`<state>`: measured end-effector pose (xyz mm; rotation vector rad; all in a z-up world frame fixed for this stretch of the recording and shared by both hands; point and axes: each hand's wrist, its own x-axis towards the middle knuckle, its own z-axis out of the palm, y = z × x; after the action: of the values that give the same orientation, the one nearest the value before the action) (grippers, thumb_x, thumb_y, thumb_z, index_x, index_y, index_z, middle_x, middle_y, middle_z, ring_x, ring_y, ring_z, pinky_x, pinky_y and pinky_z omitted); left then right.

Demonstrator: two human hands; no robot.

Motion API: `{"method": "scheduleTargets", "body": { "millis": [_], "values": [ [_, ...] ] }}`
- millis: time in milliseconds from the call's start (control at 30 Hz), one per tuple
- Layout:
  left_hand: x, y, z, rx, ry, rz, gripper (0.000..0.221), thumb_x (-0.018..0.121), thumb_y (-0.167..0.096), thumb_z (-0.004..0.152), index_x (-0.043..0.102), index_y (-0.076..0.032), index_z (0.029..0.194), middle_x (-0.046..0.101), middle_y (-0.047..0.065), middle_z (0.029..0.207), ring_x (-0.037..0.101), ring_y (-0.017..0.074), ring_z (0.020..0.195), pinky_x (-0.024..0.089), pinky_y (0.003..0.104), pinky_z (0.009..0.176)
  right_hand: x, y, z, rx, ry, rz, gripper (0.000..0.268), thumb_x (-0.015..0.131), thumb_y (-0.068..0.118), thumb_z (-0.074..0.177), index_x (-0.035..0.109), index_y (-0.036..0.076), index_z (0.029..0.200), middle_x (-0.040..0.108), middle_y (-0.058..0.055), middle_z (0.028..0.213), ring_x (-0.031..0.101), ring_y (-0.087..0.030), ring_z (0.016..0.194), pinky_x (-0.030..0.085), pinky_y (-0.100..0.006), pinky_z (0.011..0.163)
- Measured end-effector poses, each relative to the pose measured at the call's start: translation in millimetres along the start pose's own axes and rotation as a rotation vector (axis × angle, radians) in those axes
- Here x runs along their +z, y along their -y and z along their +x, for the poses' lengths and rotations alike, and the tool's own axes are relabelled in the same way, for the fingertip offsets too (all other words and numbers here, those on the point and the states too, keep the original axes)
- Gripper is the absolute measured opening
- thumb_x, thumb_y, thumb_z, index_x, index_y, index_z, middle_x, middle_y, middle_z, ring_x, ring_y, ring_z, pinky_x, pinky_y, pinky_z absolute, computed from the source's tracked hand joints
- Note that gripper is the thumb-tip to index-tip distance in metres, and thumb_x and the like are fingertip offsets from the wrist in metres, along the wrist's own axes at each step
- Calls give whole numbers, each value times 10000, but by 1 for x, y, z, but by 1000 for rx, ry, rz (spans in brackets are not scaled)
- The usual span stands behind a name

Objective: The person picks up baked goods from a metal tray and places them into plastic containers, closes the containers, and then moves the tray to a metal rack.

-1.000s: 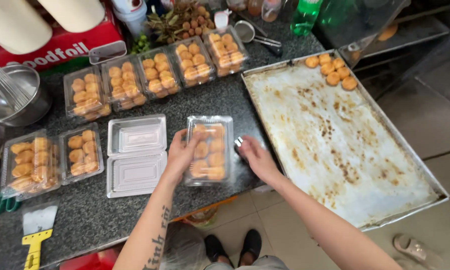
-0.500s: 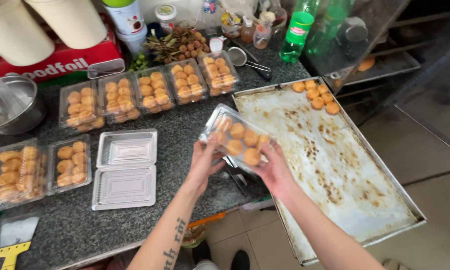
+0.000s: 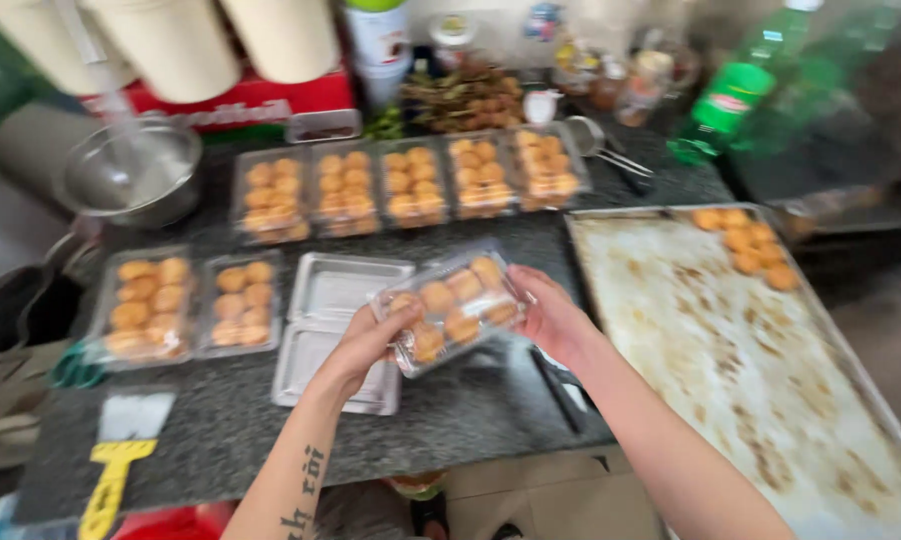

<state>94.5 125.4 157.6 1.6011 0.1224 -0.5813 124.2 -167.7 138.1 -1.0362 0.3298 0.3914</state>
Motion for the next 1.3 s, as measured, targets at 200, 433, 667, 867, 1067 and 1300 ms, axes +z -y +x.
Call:
{"method": "scheduleTargets", "body": {
  "millis": [200, 433, 667, 867, 1067, 1300],
  "values": [
    [-77, 24, -38, 130, -335, -386, 480, 713, -361, 887, 629, -111, 1288, 740, 33, 1089, 721, 120, 898, 582, 295, 673, 122, -49, 45, 169, 108, -171, 557, 701, 294, 874, 421, 139, 1331, 656, -125, 1217, 710, -276, 949, 654, -489, 811],
    [-144, 61, -68, 176, -512, -532, 592, 677, -346, 851, 456, -244, 1392, 678, -45, 1198, 698, 95, 944, 580, 305, 627, 236, -109, 89, 143, 146, -393, 791, 762, 255, 831, 283, 228, 1461, 634, -111, 1186, 691, -222, 919, 653, -468, 736],
    [-182, 96, -45, 140, -870, -566, 438, 758, -249, 906, 559, -14, 1218, 630, 54, 854, 590, 123, 637, 623, 359, 562, 292, -149, 160, 49, 270, -610, 659, 777, 278, 872, 425, 81, 1394, 681, -103, 1095, 697, -194, 868, 620, -389, 604],
    [-192, 107, -24, 224, -992, -705, 380, 779, -169, 877, 578, 9, 1145, 708, 75, 963, 669, 135, 709, 651, 346, 628, 317, -149, 187, 94, 258, -772, 624, 750, 249, 889, 454, 99, 1419, 682, -98, 1148, 722, -204, 866, 640, -385, 626],
    [-191, 103, -21, 137, -1005, -678, 410, 780, -169, 877, 531, -18, 1165, 710, 80, 1002, 690, 146, 788, 644, 341, 651, 299, -153, 190, 58, 195, -732, 548, 711, 228, 901, 512, 82, 1390, 684, -104, 1167, 737, -197, 775, 605, -353, 555],
    [-191, 102, -12, 176, -1010, -684, 422, 776, -184, 875, 534, -23, 1181, 712, 80, 1049, 703, 143, 813, 655, 349, 661, 253, -136, 200, -365, 28, -824, 323, 705, 193, 915, 665, 55, 1204, 717, -78, 883, 682, -180, 617, 543, -310, 522]
  ]
}}
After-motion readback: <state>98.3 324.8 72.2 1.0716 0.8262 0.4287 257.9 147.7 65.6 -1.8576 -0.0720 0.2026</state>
